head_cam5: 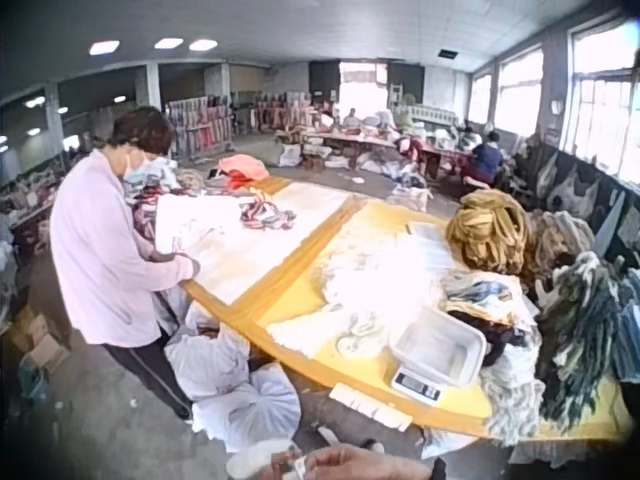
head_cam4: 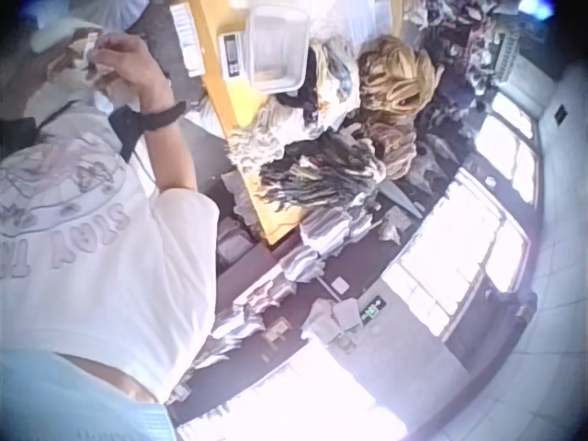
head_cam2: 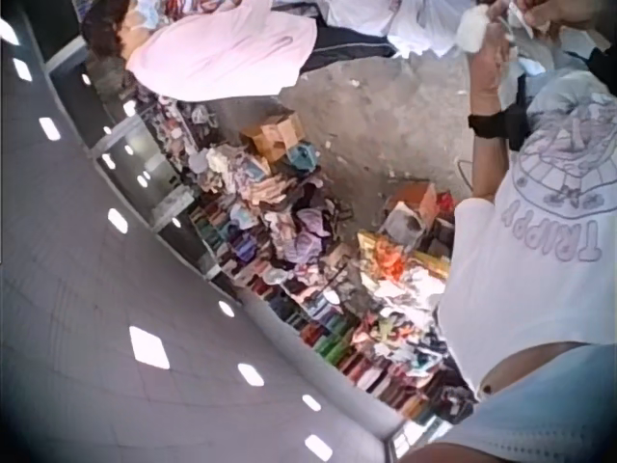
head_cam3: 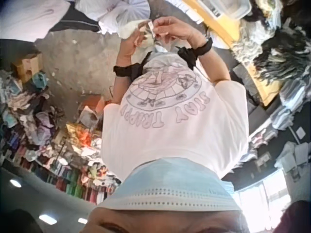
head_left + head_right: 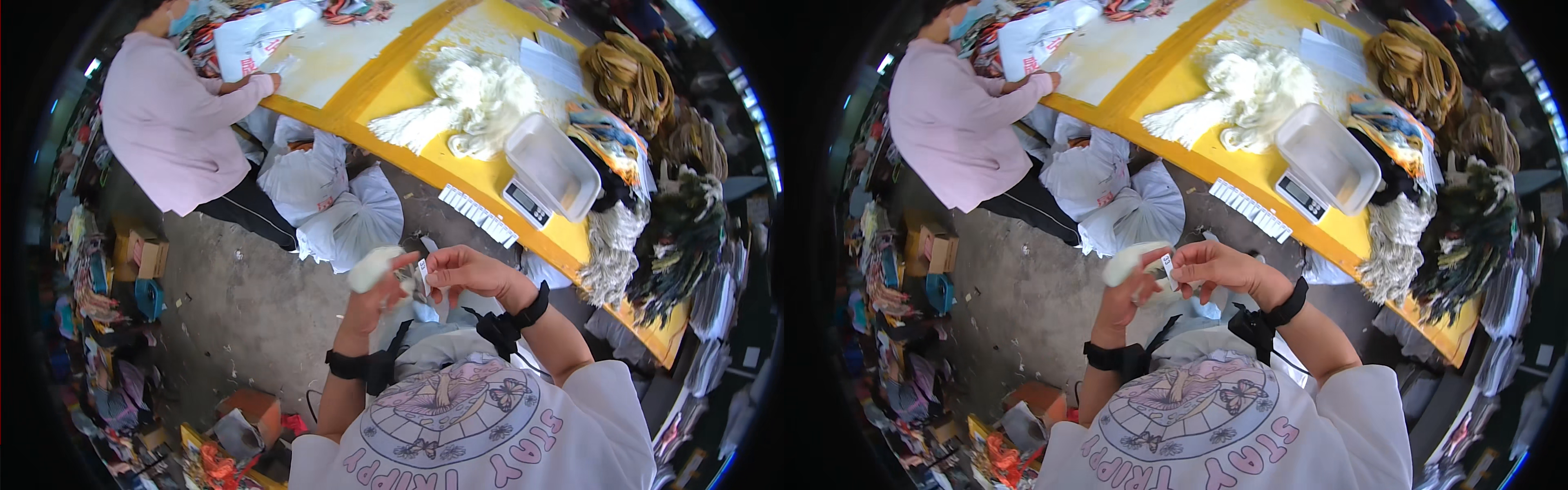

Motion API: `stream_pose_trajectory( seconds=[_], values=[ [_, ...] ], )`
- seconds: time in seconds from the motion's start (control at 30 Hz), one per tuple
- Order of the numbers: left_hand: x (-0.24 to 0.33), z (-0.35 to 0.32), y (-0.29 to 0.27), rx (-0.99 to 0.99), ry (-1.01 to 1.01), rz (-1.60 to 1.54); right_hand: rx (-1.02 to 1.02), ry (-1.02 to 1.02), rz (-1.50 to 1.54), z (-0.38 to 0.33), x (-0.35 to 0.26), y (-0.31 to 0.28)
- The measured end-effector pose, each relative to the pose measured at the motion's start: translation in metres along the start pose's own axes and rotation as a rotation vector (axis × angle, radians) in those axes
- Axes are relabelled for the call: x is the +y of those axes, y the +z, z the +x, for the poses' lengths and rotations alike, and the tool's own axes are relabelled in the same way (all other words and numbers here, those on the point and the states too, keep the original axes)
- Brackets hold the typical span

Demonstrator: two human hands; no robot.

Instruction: The person weighs bundles of white yarn on a digital scale, removes them, and ties a small paper tag from a row on the table onto each bundle. This process is repeated for several bundles of yarn.

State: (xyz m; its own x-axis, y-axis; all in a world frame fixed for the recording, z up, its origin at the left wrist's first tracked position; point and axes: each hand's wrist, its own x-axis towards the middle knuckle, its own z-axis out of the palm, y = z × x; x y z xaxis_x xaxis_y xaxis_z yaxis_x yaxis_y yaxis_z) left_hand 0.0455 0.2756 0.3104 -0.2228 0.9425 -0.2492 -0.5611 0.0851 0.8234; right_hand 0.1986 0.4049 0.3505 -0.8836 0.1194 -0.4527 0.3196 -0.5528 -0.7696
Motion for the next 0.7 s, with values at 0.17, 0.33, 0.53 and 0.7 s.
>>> stream_pose_trajectory(
  seconds=[0.17, 0.33, 0.53, 0.7],
  values=[
    [0.023, -0.002, 0.017, -0.102, -0.14, 0.197, -0.087, -0.013, 0.134, 0.002, -0.013, 0.01],
    [0.028, -0.005, 0.019, -0.061, -0.141, 0.234, 0.167, -0.093, -0.114, -0.007, -0.021, 0.017],
    [0.028, -0.001, 0.034, 0.15, -0.096, 0.315, 0.594, -0.45, -0.491, -0.002, 0.0, 0.04],
    [0.031, 0.005, 0.042, 0.22, -0.099, 0.281, 0.668, -0.686, -0.635, -0.004, 0.0, 0.033]
  ],
)
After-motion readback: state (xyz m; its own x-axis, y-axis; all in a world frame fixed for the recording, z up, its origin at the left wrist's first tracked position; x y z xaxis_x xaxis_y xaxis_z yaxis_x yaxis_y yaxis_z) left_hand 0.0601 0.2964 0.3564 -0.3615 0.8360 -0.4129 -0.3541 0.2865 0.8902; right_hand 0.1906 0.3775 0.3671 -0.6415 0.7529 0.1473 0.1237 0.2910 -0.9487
